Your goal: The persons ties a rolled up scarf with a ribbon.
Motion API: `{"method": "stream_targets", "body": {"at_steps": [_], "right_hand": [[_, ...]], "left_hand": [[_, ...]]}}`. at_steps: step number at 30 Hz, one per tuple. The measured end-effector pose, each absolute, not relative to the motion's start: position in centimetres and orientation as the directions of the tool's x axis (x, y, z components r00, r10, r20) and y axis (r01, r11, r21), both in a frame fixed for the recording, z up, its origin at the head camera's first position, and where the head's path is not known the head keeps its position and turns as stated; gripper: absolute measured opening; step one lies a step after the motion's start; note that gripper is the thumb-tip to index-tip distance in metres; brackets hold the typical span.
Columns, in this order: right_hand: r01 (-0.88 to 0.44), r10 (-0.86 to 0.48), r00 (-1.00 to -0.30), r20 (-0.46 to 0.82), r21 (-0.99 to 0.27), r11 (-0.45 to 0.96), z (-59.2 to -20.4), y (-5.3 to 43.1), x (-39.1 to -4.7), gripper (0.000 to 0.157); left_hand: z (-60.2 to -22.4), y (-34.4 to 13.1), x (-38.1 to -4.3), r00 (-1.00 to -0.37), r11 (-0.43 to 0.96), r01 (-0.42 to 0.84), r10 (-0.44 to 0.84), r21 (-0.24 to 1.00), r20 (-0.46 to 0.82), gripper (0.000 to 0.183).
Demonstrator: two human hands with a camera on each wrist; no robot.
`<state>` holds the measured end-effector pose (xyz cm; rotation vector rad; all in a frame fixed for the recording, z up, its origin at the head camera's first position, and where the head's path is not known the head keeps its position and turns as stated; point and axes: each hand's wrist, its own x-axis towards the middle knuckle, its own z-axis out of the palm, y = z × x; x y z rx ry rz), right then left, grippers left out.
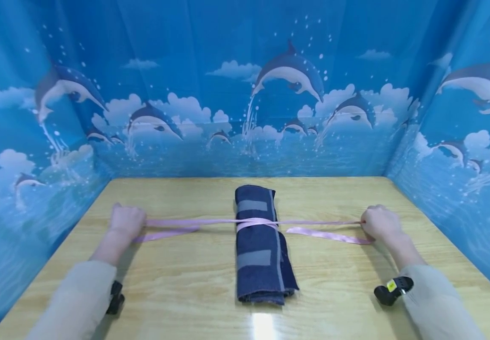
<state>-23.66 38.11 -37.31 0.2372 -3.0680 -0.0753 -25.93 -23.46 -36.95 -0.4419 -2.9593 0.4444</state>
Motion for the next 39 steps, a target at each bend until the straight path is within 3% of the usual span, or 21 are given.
{"method": "stream_targets", "body": {"at_steps": [8,22,30,34,39], "right_hand": [[-0.179,-0.183,-0.980,0.075,0.060,0.982,-37.6,37.4,-23.6,0.030],[-0.191,-0.190,-0.982,0.010,-0.046,0.981,-37.8,37.1,-23.8,0.029],[-0.231,-0.229,-0.973,0.036,-0.077,0.970,-37.7,37.1,-23.5,0.027],[-0.222,-0.221,-0.975,0.026,-0.113,0.968,-37.0,37.0,-23.2,0.012],[-0.158,-0.160,-0.987,-0.009,-0.105,0.982,-36.1,36.8,-22.6,0.043]], "left_hand": [[-37.6,-23.0,-25.8,-0.957,0.926,0.278,0.290,-0.254,0.010,0.005],[-37.5,-21.9,-25.8,-0.957,0.918,0.281,0.292,-0.280,-0.005,0.007],[-37.3,-21.3,-25.5,-0.957,0.929,0.274,0.289,-0.247,0.023,0.013],[-37.0,-20.9,-25.7,-0.958,0.942,0.273,0.286,-0.197,0.038,0.027],[-36.4,-19.7,-25.7,-0.949,0.945,0.304,0.311,-0.117,0.048,0.055]]}}
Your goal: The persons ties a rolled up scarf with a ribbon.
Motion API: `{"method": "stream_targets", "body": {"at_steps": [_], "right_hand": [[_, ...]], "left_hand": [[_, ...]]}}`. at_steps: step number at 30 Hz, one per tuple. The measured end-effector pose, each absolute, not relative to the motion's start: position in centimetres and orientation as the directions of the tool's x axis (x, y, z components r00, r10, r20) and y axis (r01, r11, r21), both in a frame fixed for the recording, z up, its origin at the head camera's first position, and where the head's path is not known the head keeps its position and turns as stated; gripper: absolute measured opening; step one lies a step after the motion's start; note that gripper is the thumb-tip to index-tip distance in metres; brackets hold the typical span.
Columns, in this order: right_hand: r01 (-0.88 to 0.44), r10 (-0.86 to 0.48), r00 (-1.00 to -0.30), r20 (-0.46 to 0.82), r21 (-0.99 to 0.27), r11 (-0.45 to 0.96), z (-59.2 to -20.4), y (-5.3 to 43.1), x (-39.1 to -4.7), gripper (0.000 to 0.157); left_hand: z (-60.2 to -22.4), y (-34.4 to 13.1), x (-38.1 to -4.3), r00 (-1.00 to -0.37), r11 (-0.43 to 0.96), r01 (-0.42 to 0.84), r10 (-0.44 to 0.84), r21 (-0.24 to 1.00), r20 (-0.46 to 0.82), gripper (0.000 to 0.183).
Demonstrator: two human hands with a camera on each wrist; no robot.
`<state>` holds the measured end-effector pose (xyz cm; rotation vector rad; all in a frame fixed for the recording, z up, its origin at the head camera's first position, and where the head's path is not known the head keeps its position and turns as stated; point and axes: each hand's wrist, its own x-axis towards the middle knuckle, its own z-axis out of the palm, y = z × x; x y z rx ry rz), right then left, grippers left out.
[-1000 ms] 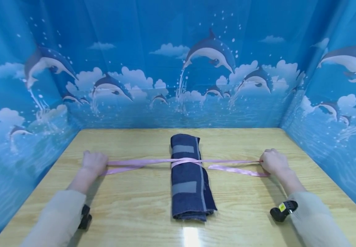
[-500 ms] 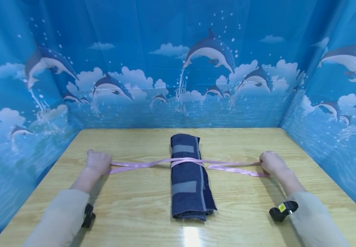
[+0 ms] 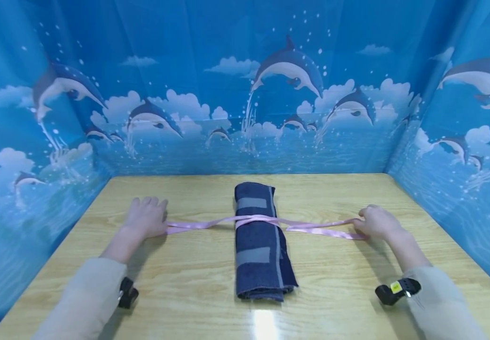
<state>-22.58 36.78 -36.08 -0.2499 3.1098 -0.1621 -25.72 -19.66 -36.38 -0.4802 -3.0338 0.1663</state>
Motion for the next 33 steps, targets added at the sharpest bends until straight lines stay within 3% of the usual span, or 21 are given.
{"method": "stream_targets", "body": {"at_steps": [6,33], "right_hand": [[-0.088,-0.091,-0.995,-0.034,-0.090,0.992,-35.5,36.4,-22.2,0.057],[-0.232,-0.214,-0.970,0.118,-0.170,0.958,-35.8,32.8,-22.2,0.039]], "left_hand": [[-35.2,-17.3,-25.5,-0.937,0.937,0.348,0.349,-0.033,0.029,0.059],[-35.9,-9.4,-26.1,-0.848,0.851,0.520,0.503,0.077,0.169,0.044]]}}
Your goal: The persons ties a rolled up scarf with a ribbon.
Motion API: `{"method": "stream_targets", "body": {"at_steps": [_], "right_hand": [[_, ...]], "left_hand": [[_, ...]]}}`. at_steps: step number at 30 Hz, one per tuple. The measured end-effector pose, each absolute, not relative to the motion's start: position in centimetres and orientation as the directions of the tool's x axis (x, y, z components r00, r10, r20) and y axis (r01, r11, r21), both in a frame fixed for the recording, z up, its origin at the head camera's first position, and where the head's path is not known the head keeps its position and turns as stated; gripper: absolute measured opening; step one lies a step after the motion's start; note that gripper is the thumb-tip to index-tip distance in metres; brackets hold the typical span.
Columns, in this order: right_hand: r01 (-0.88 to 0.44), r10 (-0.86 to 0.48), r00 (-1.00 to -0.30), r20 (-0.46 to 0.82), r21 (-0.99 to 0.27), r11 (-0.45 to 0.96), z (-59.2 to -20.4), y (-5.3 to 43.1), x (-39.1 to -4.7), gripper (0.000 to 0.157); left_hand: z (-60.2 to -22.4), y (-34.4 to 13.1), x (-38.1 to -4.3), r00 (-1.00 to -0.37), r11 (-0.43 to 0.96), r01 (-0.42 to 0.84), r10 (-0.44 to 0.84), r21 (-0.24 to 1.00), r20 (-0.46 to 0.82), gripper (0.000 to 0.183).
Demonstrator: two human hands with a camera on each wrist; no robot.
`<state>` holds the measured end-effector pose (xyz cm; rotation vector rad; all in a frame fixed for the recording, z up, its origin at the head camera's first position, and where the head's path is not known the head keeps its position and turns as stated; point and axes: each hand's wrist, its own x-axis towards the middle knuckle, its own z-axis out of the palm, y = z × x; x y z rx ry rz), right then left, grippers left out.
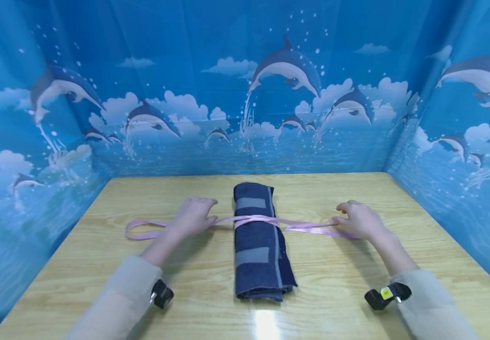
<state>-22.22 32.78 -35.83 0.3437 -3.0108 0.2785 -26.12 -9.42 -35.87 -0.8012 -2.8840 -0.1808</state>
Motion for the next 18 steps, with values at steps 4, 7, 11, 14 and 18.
{"method": "stream_targets", "body": {"at_steps": [4,7,11,14,18], "right_hand": [[-0.257,-0.239,-0.964,0.118,-0.173,0.951,-35.9,32.0,-22.4,0.040],[-0.270,-0.253,-0.961,0.111,-0.176,0.947,-35.9,31.5,-22.4,0.042],[-0.293,-0.281,-0.956,0.089,-0.181,0.939,-35.8,30.6,-22.4,0.044],[-0.320,-0.312,-0.947,0.071,-0.180,0.930,-35.7,29.8,-22.4,0.042],[-0.357,-0.353,-0.934,0.055,-0.177,0.917,-35.5,28.8,-22.4,0.039]], "left_hand": [[-36.2,-8.6,-26.1,-0.832,0.837,0.544,0.527,0.063,0.174,0.044],[-36.3,-8.2,-25.9,-0.819,0.824,0.562,0.543,0.069,0.188,0.042],[-36.4,-7.7,-25.9,-0.808,0.810,0.581,0.562,0.083,0.180,0.040],[-36.4,-7.4,-25.8,-0.799,0.798,0.596,0.577,0.091,0.171,0.036],[-36.2,-7.1,-25.9,-0.787,0.783,0.613,0.593,0.106,0.172,0.032]]}}
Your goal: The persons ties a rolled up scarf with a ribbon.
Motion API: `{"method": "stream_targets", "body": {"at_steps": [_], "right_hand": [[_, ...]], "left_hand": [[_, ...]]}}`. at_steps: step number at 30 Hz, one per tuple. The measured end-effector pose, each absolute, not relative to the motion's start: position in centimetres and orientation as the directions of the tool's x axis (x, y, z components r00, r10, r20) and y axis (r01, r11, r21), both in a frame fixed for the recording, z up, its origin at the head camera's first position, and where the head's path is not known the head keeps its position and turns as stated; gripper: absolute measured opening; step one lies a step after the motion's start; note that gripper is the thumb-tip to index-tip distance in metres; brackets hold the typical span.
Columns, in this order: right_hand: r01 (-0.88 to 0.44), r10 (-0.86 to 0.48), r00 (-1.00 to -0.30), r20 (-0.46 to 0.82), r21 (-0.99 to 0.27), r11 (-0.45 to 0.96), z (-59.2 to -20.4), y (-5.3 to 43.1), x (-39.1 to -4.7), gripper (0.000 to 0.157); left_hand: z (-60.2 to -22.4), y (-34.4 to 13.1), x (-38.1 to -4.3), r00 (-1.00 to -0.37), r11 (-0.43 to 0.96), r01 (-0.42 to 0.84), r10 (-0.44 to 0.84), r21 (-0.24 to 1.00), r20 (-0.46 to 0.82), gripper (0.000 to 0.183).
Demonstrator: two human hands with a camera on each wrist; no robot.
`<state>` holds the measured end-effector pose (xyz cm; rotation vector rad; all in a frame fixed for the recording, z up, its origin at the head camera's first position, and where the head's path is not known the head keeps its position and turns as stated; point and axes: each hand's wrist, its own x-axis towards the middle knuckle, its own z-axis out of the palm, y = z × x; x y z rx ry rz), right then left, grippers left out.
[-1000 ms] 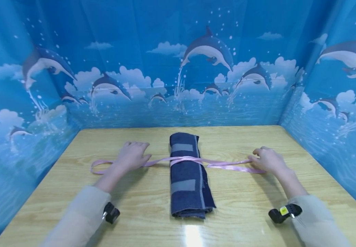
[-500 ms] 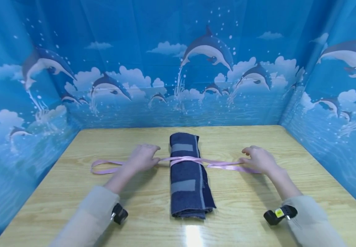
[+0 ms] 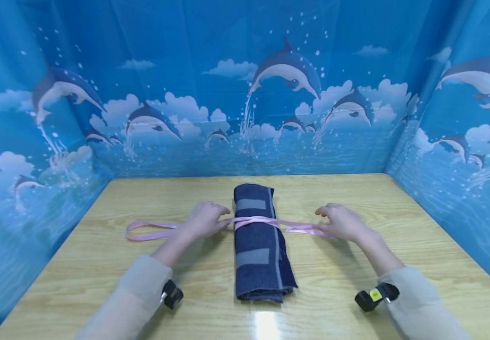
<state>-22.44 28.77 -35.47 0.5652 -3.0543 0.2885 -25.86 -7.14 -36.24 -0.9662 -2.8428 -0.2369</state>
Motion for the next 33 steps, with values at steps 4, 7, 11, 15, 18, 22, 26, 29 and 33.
{"method": "stream_targets", "body": {"at_steps": [4,7,11,15,18,22,26,29,33], "right_hand": [[-0.386,-0.384,-0.922,0.051,-0.184,0.904,-35.5,27.8,-22.6,0.037],[-0.408,-0.403,-0.913,0.065,-0.177,0.896,-35.7,27.1,-22.8,0.036],[-0.420,-0.414,-0.907,0.076,-0.164,0.892,-35.9,26.2,-23.1,0.035],[-0.429,-0.422,-0.903,0.078,-0.166,0.888,-36.1,25.4,-23.3,0.034],[-0.437,-0.431,-0.899,0.077,-0.160,0.885,-36.2,24.8,-23.5,0.033],[-0.444,-0.438,-0.896,0.074,-0.156,0.882,-36.3,24.1,-23.6,0.034],[-0.446,-0.440,-0.895,0.069,-0.156,0.882,-36.4,23.5,-23.7,0.033],[-0.450,-0.445,-0.893,0.068,-0.147,0.881,-36.4,23.1,-23.8,0.031],[-0.464,-0.459,-0.886,0.071,-0.127,0.877,-36.5,22.7,-23.9,0.025]], "left_hand": [[-36.3,-6.8,-25.9,-0.786,0.781,0.615,0.597,0.108,0.162,0.030],[-36.4,-6.6,-25.9,-0.791,0.787,0.610,0.595,0.098,0.142,0.028],[-36.4,-6.4,-25.8,-0.794,0.788,0.607,0.595,0.102,0.124,0.026],[-36.5,-6.3,-25.8,-0.793,0.788,0.608,0.595,0.102,0.129,0.023],[-36.5,-6.3,-25.9,-0.787,0.785,0.614,0.601,0.083,0.139,0.017],[-36.6,-6.2,-25.9,-0.773,0.774,0.629,0.613,0.068,0.164,0.008],[-36.7,-6.3,-25.7,-0.755,0.762,0.645,0.624,0.056,0.199,0.007],[-36.8,-6.3,-25.7,-0.749,0.762,0.647,0.628,0.027,0.212,0.008],[-36.9,-6.4,-25.7,-0.747,0.771,0.637,0.620,-0.010,0.240,0.011]]}}
